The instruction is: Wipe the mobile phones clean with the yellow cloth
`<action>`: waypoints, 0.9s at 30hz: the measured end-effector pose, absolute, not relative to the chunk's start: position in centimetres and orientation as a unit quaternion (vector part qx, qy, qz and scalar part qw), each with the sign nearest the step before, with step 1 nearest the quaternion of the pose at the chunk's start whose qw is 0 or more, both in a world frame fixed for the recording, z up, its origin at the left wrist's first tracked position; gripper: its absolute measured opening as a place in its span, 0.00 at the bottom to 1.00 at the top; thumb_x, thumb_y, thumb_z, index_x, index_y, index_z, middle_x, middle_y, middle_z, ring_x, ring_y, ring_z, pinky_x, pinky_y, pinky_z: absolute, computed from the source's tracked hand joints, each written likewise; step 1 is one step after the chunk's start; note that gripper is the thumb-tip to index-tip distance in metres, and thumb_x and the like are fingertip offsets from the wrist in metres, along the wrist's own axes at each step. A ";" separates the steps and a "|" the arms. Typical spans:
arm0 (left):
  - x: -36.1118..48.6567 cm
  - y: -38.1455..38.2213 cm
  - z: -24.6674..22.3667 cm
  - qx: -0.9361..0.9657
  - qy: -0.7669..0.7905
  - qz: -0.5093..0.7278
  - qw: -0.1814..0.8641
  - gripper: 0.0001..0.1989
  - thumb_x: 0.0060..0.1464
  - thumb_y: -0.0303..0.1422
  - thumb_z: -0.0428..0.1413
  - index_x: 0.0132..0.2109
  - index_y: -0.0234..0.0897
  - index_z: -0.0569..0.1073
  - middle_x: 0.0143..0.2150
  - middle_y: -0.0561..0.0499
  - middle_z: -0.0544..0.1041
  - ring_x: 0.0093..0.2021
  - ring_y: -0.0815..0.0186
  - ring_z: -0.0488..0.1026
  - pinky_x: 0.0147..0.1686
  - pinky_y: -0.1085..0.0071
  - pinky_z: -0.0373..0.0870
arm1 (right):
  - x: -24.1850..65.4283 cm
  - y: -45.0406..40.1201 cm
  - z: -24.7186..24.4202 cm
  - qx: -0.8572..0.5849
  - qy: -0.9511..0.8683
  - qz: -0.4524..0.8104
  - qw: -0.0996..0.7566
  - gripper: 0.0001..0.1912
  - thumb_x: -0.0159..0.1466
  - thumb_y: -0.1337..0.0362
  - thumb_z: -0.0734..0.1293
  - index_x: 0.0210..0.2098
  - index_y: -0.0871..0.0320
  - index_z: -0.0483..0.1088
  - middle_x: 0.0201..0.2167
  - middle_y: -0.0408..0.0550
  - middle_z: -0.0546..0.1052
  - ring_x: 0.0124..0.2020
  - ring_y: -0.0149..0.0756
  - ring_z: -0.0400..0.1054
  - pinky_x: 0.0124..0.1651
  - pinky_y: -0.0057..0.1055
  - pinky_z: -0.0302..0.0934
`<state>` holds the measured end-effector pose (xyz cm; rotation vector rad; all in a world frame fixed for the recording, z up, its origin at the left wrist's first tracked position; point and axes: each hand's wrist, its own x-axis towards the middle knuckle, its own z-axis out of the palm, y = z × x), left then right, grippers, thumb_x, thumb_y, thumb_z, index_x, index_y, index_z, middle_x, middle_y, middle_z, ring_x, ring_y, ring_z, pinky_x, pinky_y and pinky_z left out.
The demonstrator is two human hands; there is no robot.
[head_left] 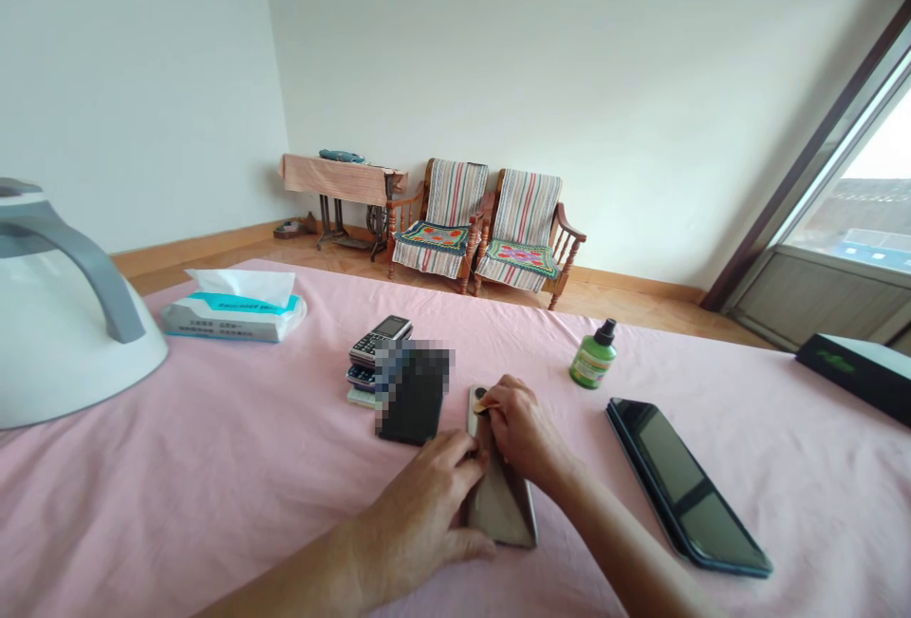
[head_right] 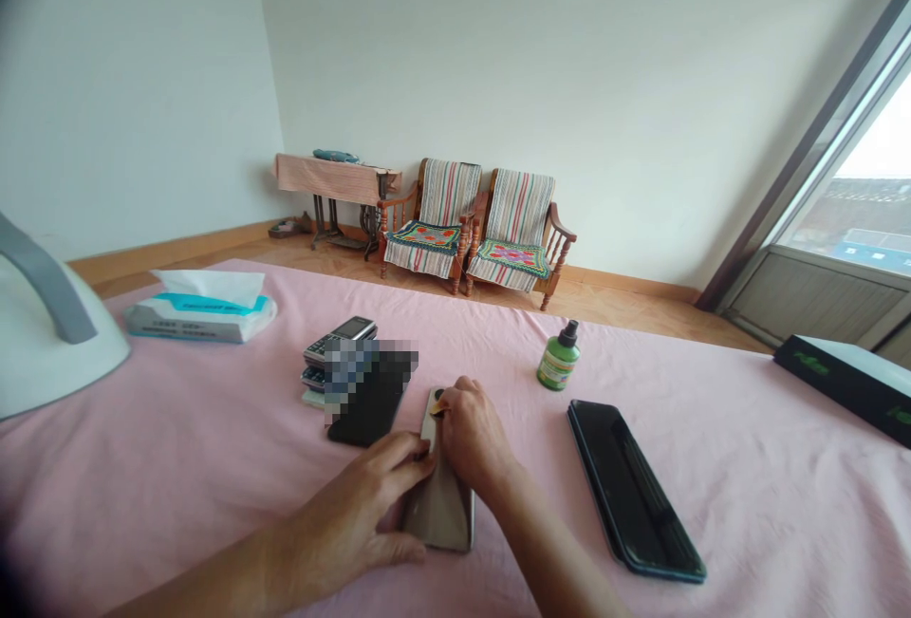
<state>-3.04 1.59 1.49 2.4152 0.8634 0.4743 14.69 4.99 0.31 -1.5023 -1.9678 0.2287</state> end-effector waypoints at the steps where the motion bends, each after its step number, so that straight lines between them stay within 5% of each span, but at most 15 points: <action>1: -3.0 1.6 1.5 0.893 0.320 0.176 0.264 0.33 0.41 0.39 0.70 0.54 0.39 0.71 0.50 0.48 0.69 0.53 0.54 0.65 0.55 0.62 0.62 | 14.6 5.1 0.3 -0.568 -0.753 0.088 0.320 0.14 0.57 0.80 0.59 0.28 0.61 0.74 0.30 0.49 0.71 0.35 0.35 0.66 0.39 0.27 0.59; 27: -3.1 1.7 1.3 0.893 0.324 0.176 0.258 0.36 0.40 0.39 0.70 0.57 0.37 0.69 0.55 0.44 0.68 0.55 0.53 0.65 0.57 0.61 0.61 | 16.2 4.7 -0.9 -0.557 -0.757 0.075 0.334 0.20 0.56 0.82 0.57 0.34 0.58 0.76 0.36 0.49 0.72 0.40 0.37 0.63 0.44 0.30 0.59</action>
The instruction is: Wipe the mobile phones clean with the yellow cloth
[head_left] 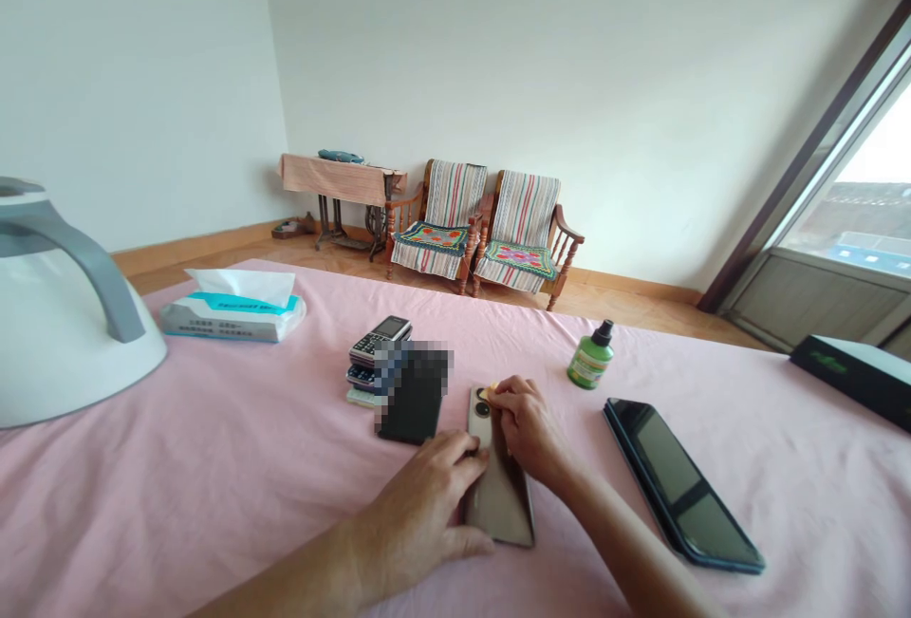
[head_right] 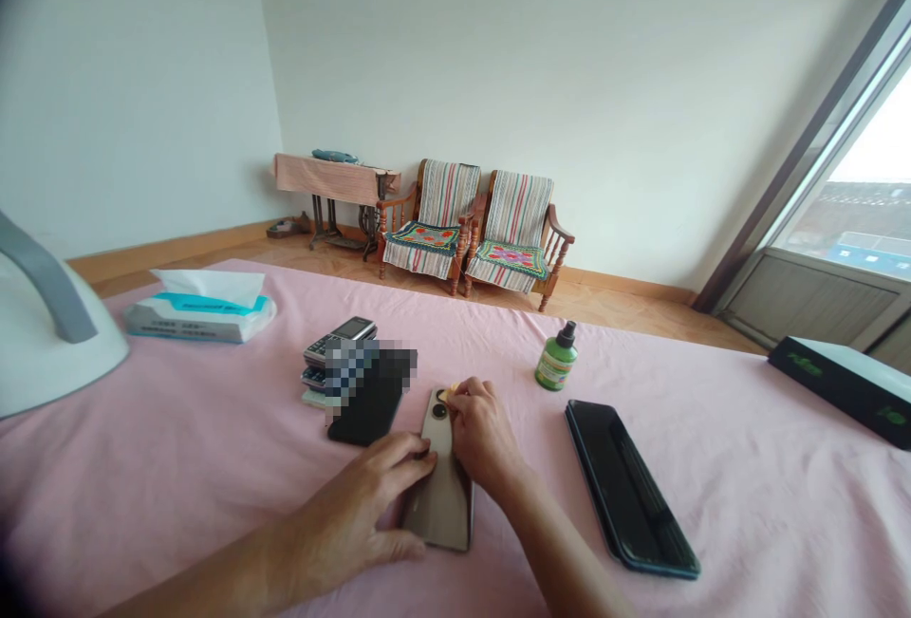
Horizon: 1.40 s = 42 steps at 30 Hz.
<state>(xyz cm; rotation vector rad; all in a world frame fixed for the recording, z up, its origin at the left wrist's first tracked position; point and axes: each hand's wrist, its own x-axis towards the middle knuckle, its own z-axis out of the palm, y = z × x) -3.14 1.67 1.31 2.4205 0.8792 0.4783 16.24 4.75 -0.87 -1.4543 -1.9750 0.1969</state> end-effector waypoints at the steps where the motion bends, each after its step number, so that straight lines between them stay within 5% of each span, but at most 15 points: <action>1: -3.1 1.7 1.3 0.892 0.325 0.177 0.259 0.36 0.40 0.38 0.70 0.57 0.37 0.69 0.55 0.44 0.68 0.55 0.53 0.65 0.57 0.61 0.61 | 16.1 4.3 -0.8 -0.554 -0.759 0.078 0.332 0.20 0.55 0.82 0.58 0.32 0.58 0.76 0.35 0.49 0.72 0.40 0.37 0.63 0.44 0.30 0.59; 16: -3.1 1.6 1.7 0.887 0.323 0.182 0.276 0.36 0.40 0.37 0.70 0.57 0.38 0.69 0.54 0.45 0.69 0.55 0.53 0.65 0.57 0.60 0.61 | 15.9 2.5 0.3 -0.545 -0.770 0.115 0.311 0.19 0.53 0.83 0.57 0.29 0.58 0.74 0.34 0.47 0.71 0.39 0.35 0.63 0.43 0.28 0.58; 28: -3.0 1.1 2.2 0.894 0.326 0.174 0.254 0.25 0.42 0.38 0.69 0.49 0.39 0.75 0.48 0.48 0.71 0.49 0.55 0.68 0.50 0.63 0.65 | 15.1 2.6 1.0 -0.545 -0.771 0.137 0.300 0.19 0.53 0.82 0.57 0.29 0.58 0.75 0.32 0.47 0.70 0.38 0.35 0.64 0.41 0.28 0.59; 42: -2.9 1.1 2.3 0.901 0.332 0.161 0.228 0.27 0.43 0.40 0.69 0.51 0.39 0.74 0.45 0.48 0.72 0.47 0.56 0.68 0.48 0.63 0.66 | 16.3 4.9 -0.5 -0.570 -0.752 0.089 0.319 0.19 0.57 0.82 0.56 0.31 0.61 0.75 0.35 0.50 0.71 0.38 0.35 0.64 0.41 0.28 0.59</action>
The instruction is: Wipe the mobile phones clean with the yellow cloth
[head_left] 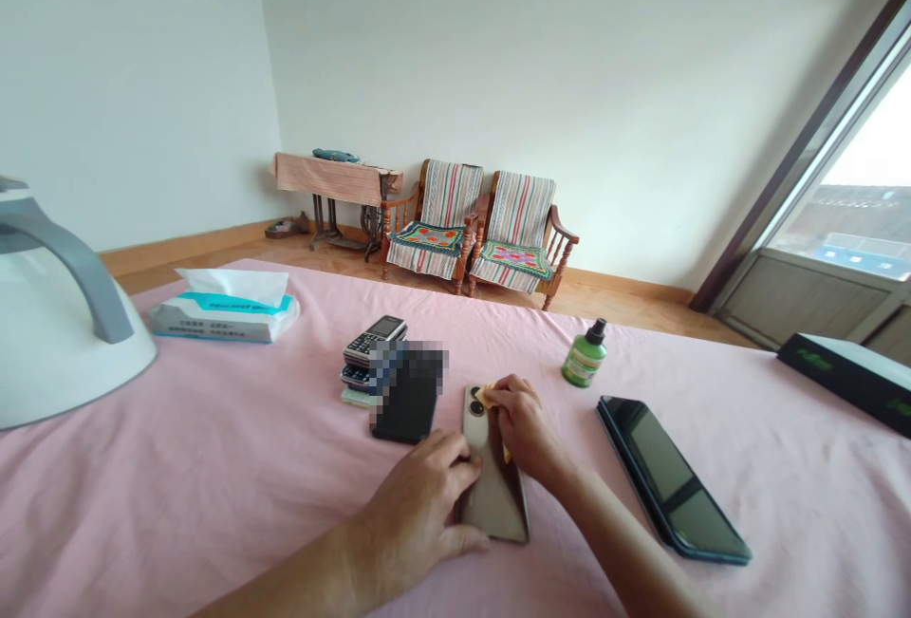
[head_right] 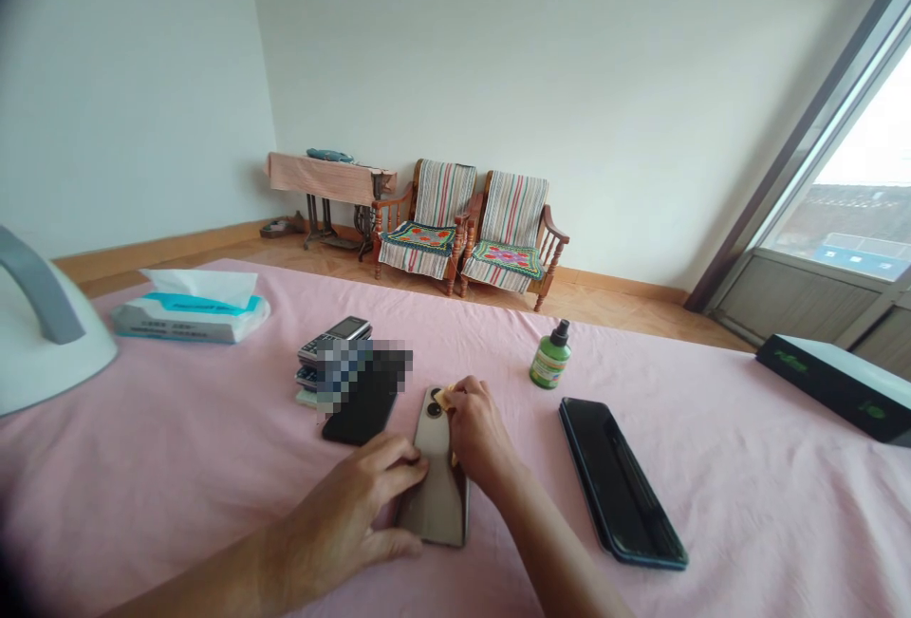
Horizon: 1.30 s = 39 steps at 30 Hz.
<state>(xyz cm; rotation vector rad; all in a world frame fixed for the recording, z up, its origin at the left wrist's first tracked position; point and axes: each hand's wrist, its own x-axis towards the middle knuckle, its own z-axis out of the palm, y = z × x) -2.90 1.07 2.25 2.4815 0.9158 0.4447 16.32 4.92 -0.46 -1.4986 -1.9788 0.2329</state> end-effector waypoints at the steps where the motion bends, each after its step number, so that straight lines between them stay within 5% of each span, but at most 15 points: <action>1: -2.9 1.1 2.3 0.902 0.334 0.160 0.224 0.28 0.42 0.39 0.69 0.51 0.38 0.74 0.45 0.48 0.72 0.47 0.56 0.67 0.48 0.63 0.66 | 16.3 5.4 -0.5 -0.569 -0.753 0.089 0.318 0.19 0.57 0.82 0.56 0.32 0.61 0.76 0.35 0.50 0.71 0.37 0.35 0.65 0.42 0.28 0.59; 8: -2.8 1.2 2.3 0.901 0.335 0.158 0.226 0.25 0.44 0.41 0.68 0.49 0.40 0.75 0.45 0.50 0.71 0.48 0.56 0.67 0.48 0.64 0.65 | 15.8 7.7 -0.9 -0.558 -0.766 0.097 0.305 0.25 0.54 0.83 0.57 0.41 0.58 0.77 0.37 0.49 0.72 0.41 0.35 0.65 0.45 0.29 0.59; 23: -2.7 1.0 1.9 0.893 0.336 0.184 0.235 0.23 0.41 0.37 0.69 0.46 0.39 0.76 0.46 0.49 0.71 0.48 0.56 0.68 0.50 0.63 0.65 | 14.7 2.8 0.7 -0.503 -0.802 0.112 0.302 0.22 0.57 0.82 0.57 0.37 0.56 0.76 0.38 0.49 0.70 0.43 0.36 0.63 0.45 0.30 0.60; 31: -2.8 0.8 2.4 0.895 0.338 0.172 0.233 0.26 0.42 0.35 0.69 0.50 0.38 0.74 0.45 0.48 0.71 0.48 0.55 0.67 0.49 0.63 0.65 | 17.2 -1.2 -0.4 -0.528 -0.753 0.141 0.366 0.24 0.55 0.82 0.56 0.39 0.54 0.75 0.38 0.47 0.73 0.41 0.36 0.67 0.44 0.30 0.62; 35: -2.8 0.9 2.2 0.892 0.331 0.192 0.240 0.26 0.43 0.34 0.69 0.51 0.38 0.74 0.47 0.48 0.72 0.48 0.56 0.68 0.49 0.63 0.66 | 18.0 -0.6 -1.2 -0.545 -0.712 0.088 0.434 0.23 0.59 0.79 0.56 0.46 0.57 0.73 0.35 0.49 0.74 0.36 0.36 0.69 0.39 0.31 0.64; 39: -2.8 1.0 2.0 0.891 0.328 0.198 0.242 0.26 0.43 0.34 0.69 0.50 0.40 0.74 0.47 0.49 0.71 0.48 0.56 0.68 0.50 0.63 0.65 | 16.8 -0.1 -1.5 -0.546 -0.721 0.016 0.425 0.23 0.61 0.76 0.57 0.53 0.57 0.67 0.44 0.53 0.73 0.45 0.41 0.68 0.47 0.38 0.65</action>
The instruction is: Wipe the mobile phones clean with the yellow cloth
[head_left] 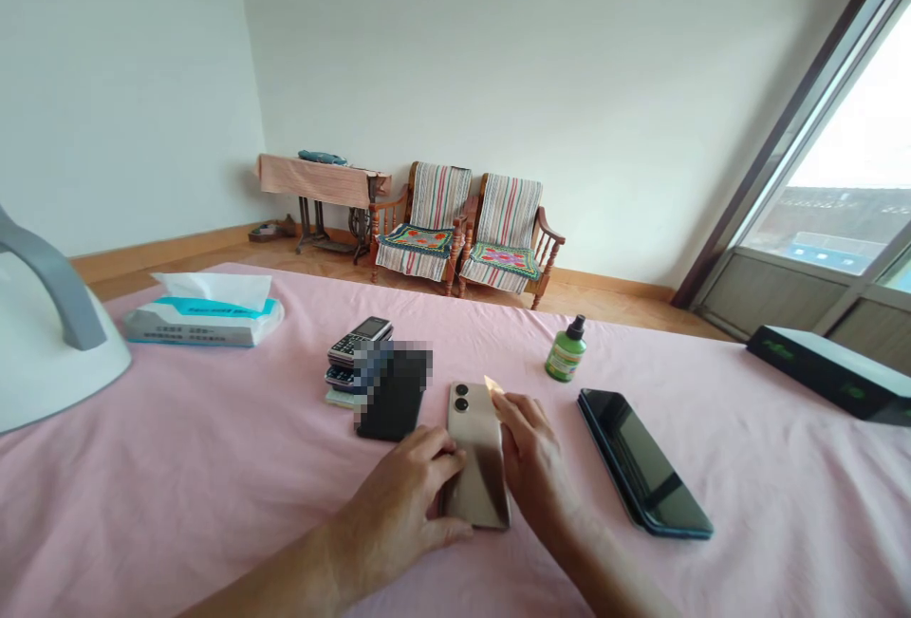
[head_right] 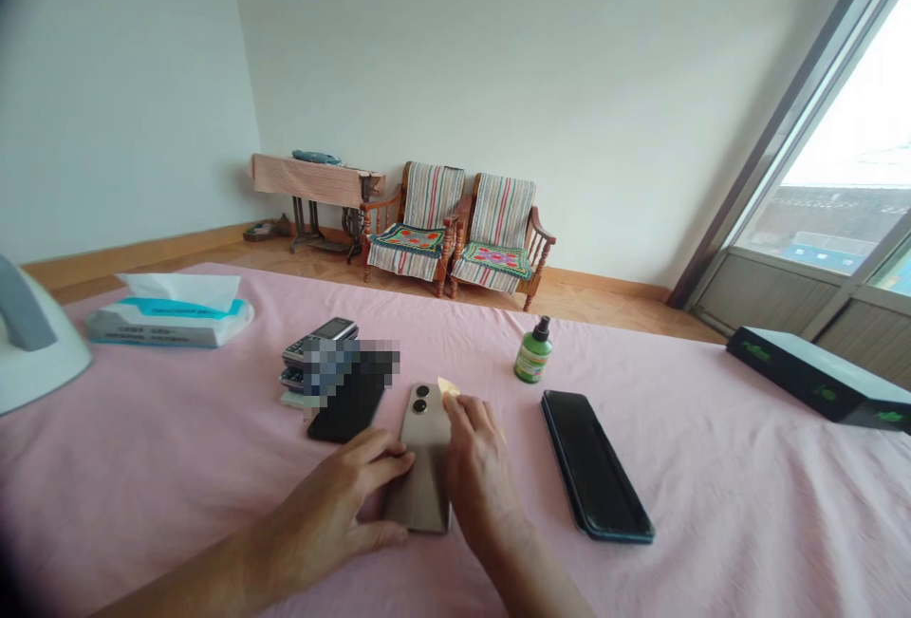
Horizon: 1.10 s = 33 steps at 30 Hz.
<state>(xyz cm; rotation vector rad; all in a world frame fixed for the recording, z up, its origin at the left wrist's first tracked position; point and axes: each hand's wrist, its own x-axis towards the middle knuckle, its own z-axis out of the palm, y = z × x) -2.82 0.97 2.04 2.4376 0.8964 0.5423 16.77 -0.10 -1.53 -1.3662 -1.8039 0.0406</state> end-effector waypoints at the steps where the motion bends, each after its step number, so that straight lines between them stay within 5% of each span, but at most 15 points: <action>1: -2.8 1.0 2.1 0.892 0.330 0.193 0.241 0.26 0.42 0.35 0.69 0.50 0.41 0.74 0.47 0.49 0.71 0.48 0.56 0.68 0.50 0.63 0.65 | 16.4 -0.2 -1.5 -0.546 -0.729 0.020 0.412 0.22 0.61 0.74 0.58 0.54 0.56 0.66 0.47 0.54 0.72 0.47 0.42 0.67 0.49 0.39 0.65; 5: -2.9 1.0 2.2 0.896 0.330 0.179 0.237 0.26 0.43 0.37 0.69 0.50 0.41 0.74 0.47 0.49 0.71 0.49 0.55 0.67 0.51 0.62 0.65 | 16.3 -0.8 -0.9 -0.568 -0.717 0.030 0.404 0.20 0.61 0.66 0.63 0.54 0.55 0.66 0.54 0.54 0.68 0.52 0.45 0.66 0.52 0.41 0.63; 14: -2.8 0.9 2.4 0.900 0.340 0.162 0.220 0.28 0.42 0.36 0.70 0.52 0.38 0.73 0.45 0.48 0.71 0.48 0.55 0.68 0.50 0.63 0.66 | 17.2 -1.3 -0.6 -0.644 -0.675 0.076 0.352 0.04 0.60 0.68 0.64 0.35 0.57 0.70 0.32 0.47 0.73 0.36 0.40 0.68 0.38 0.33 0.61; 21: -2.8 0.9 2.4 0.901 0.336 0.163 0.221 0.27 0.43 0.36 0.69 0.51 0.37 0.74 0.45 0.48 0.71 0.48 0.55 0.67 0.49 0.63 0.66 | 17.2 -1.0 -1.1 -0.625 -0.695 0.024 0.356 0.09 0.62 0.75 0.57 0.33 0.59 0.66 0.31 0.48 0.68 0.30 0.36 0.64 0.31 0.29 0.56; 25: -2.8 0.8 2.5 0.898 0.334 0.170 0.233 0.25 0.43 0.36 0.69 0.49 0.40 0.74 0.48 0.49 0.71 0.50 0.55 0.67 0.50 0.63 0.65 | 16.3 -1.8 -0.8 -0.589 -0.755 0.059 0.283 0.12 0.60 0.78 0.56 0.31 0.57 0.66 0.31 0.47 0.67 0.31 0.35 0.63 0.32 0.29 0.56; 33: -2.6 1.0 1.6 0.878 0.335 0.210 0.271 0.35 0.40 0.32 0.69 0.56 0.42 0.66 0.54 0.50 0.67 0.55 0.56 0.63 0.56 0.64 0.59 | 15.4 -2.5 1.3 -0.556 -0.781 0.100 0.267 0.16 0.55 0.82 0.56 0.29 0.57 0.67 0.33 0.48 0.69 0.37 0.37 0.63 0.39 0.30 0.58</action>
